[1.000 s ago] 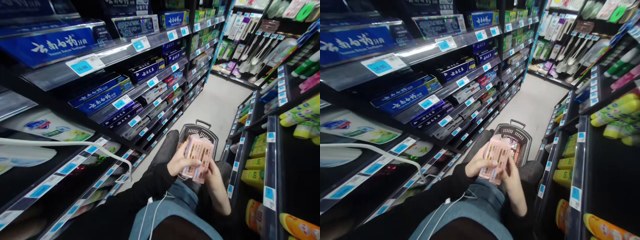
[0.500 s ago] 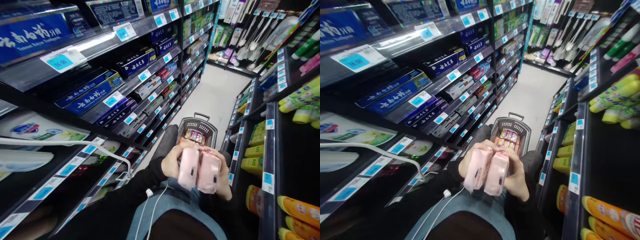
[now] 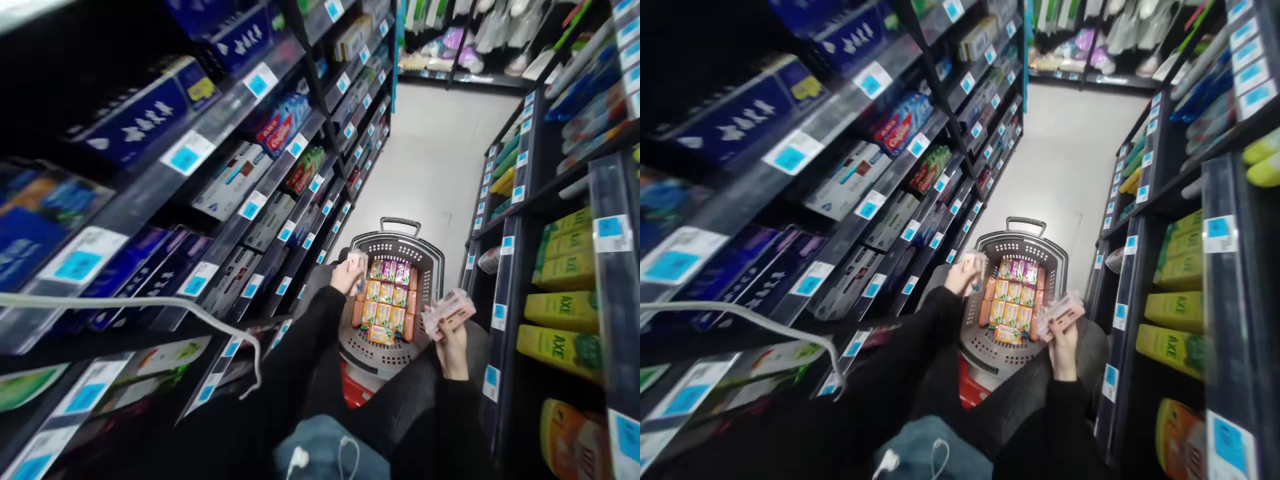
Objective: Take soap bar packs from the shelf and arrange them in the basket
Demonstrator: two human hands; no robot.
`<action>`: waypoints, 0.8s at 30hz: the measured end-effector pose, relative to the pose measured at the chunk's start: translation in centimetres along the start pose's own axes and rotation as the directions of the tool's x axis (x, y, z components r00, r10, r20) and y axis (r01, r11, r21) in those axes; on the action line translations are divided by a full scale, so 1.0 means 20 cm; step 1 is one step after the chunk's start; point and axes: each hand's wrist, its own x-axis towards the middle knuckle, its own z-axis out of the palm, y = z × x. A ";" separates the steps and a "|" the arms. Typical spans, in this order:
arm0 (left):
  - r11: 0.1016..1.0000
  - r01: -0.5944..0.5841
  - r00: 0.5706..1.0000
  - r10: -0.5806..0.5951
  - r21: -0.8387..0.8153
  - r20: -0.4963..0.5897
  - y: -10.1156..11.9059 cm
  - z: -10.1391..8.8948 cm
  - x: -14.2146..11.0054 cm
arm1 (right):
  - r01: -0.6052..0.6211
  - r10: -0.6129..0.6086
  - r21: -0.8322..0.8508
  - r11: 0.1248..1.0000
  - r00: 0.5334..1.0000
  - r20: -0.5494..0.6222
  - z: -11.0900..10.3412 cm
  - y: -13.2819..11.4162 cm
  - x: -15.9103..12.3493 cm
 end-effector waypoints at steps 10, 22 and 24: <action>0.708 0.001 0.984 -0.128 0.706 0.127 -0.34 0.79 0.90 | -0.329 0.315 -0.132 0.935 0.942 -0.115 -0.05 0.23 0.19; 0.387 -0.098 0.973 -0.156 0.917 0.170 -0.57 1.09 1.04 | -0.576 0.560 -0.027 0.817 0.805 -0.197 -0.01 0.17 0.06; 0.377 -0.085 0.973 -0.168 0.922 0.158 -0.56 1.10 1.03 | -0.584 0.570 -0.027 0.811 0.800 -0.187 -0.01 0.15 0.06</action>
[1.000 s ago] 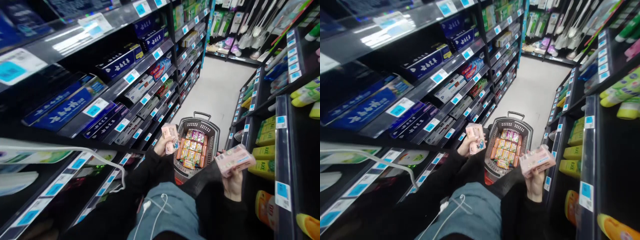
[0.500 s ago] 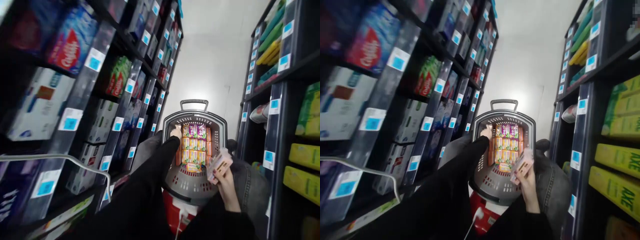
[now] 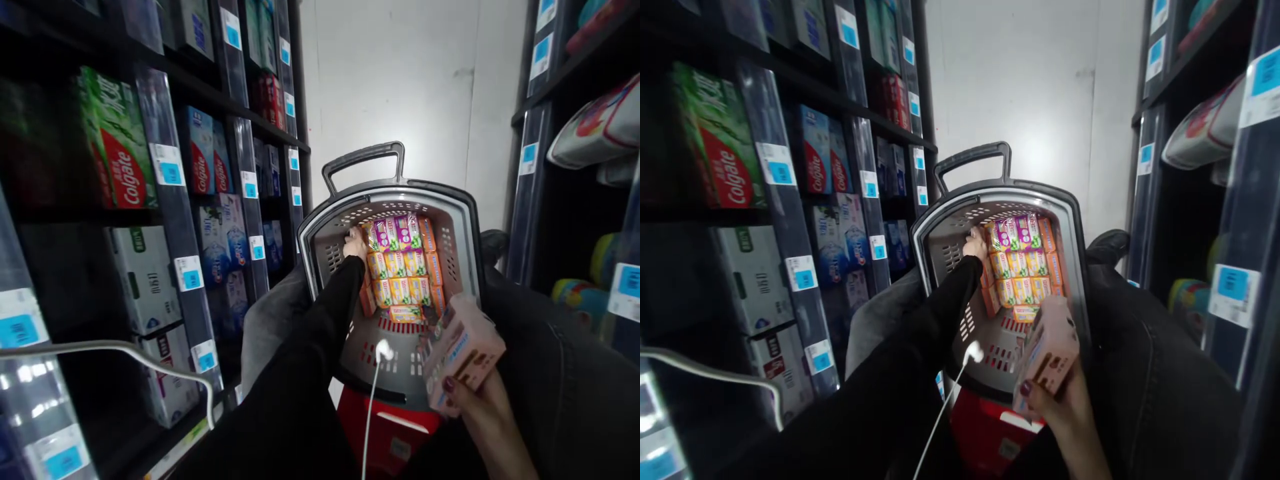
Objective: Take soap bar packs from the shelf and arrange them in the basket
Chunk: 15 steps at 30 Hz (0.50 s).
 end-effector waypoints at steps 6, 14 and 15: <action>0.998 0.055 0.998 -0.055 0.008 0.030 0.04 -0.02 0.01 | 0.018 -0.018 -0.004 1.000 1.000 0.025 0.03 -0.02 0.00; 0.998 0.033 0.999 -0.031 -0.056 0.035 0.10 -0.01 0.06 | 0.003 -0.003 -0.067 0.998 1.000 0.005 -0.04 0.05 0.02; 0.998 0.023 0.999 -0.021 -0.066 0.027 0.09 -0.01 0.05 | -0.001 0.000 -0.074 0.997 1.000 -0.013 -0.03 0.05 0.01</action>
